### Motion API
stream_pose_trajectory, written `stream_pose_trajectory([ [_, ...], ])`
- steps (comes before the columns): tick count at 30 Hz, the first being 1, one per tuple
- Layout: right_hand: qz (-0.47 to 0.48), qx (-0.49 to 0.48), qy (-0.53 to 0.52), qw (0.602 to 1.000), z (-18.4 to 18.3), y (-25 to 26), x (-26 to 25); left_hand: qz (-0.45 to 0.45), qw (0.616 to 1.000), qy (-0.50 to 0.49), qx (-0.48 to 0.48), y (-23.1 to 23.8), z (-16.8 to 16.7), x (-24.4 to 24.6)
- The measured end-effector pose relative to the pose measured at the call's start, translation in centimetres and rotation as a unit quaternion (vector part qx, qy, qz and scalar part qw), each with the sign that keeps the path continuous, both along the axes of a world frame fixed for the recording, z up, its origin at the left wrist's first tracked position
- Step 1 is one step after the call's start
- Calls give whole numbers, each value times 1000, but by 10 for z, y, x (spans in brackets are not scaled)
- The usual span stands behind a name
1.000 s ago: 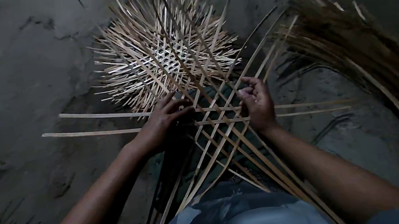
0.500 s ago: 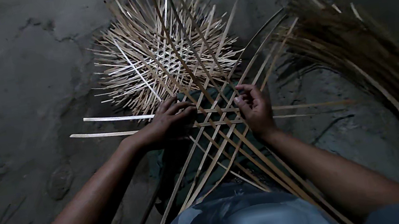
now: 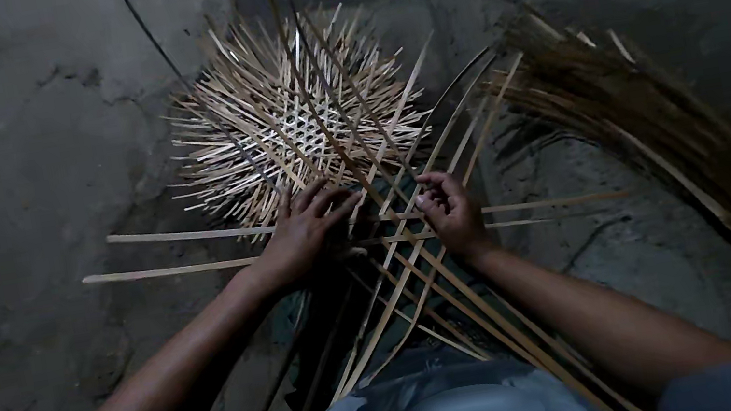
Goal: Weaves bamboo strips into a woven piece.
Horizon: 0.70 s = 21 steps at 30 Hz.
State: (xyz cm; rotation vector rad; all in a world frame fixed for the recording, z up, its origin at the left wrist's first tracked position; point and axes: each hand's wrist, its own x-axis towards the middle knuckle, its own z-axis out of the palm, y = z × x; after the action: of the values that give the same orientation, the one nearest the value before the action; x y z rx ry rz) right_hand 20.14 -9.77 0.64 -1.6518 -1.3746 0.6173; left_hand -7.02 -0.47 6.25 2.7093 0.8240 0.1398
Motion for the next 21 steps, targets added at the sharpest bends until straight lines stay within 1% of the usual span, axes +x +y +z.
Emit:
stream_pose_trajectory([
  [2,3,7,-17,1000,0,-1,-1,18,999,37,12,-7,-4,13],
  [5,2,12,-37,999,1,-2,1,8,995,101,-20,-6,-19,21],
  [7,1,23,-48,999,0,-3,1,2,993,115,-22,-4,-16,22],
  [9,1,20,-55,998,1,-4,0,3,995,94,-11,-5,-13,20],
  [11,6,23,-52,998,1,-5,0,25,1000,10,8,-6,-8,11],
  [14,10,26,-47,999,0,-5,1,97,990,-93,42,-11,2,-14],
  [16,15,6,-45,999,2,-6,1,131,986,-101,11,-16,7,-29],
  [17,16,3,-47,999,2,-5,1,136,987,-83,-16,-18,7,-34],
  [19,17,4,-56,998,0,-3,0,134,988,-36,-71,-20,2,-39],
  [21,18,10,-65,998,-2,-1,-1,127,986,-29,-101,-20,-3,-38],
])
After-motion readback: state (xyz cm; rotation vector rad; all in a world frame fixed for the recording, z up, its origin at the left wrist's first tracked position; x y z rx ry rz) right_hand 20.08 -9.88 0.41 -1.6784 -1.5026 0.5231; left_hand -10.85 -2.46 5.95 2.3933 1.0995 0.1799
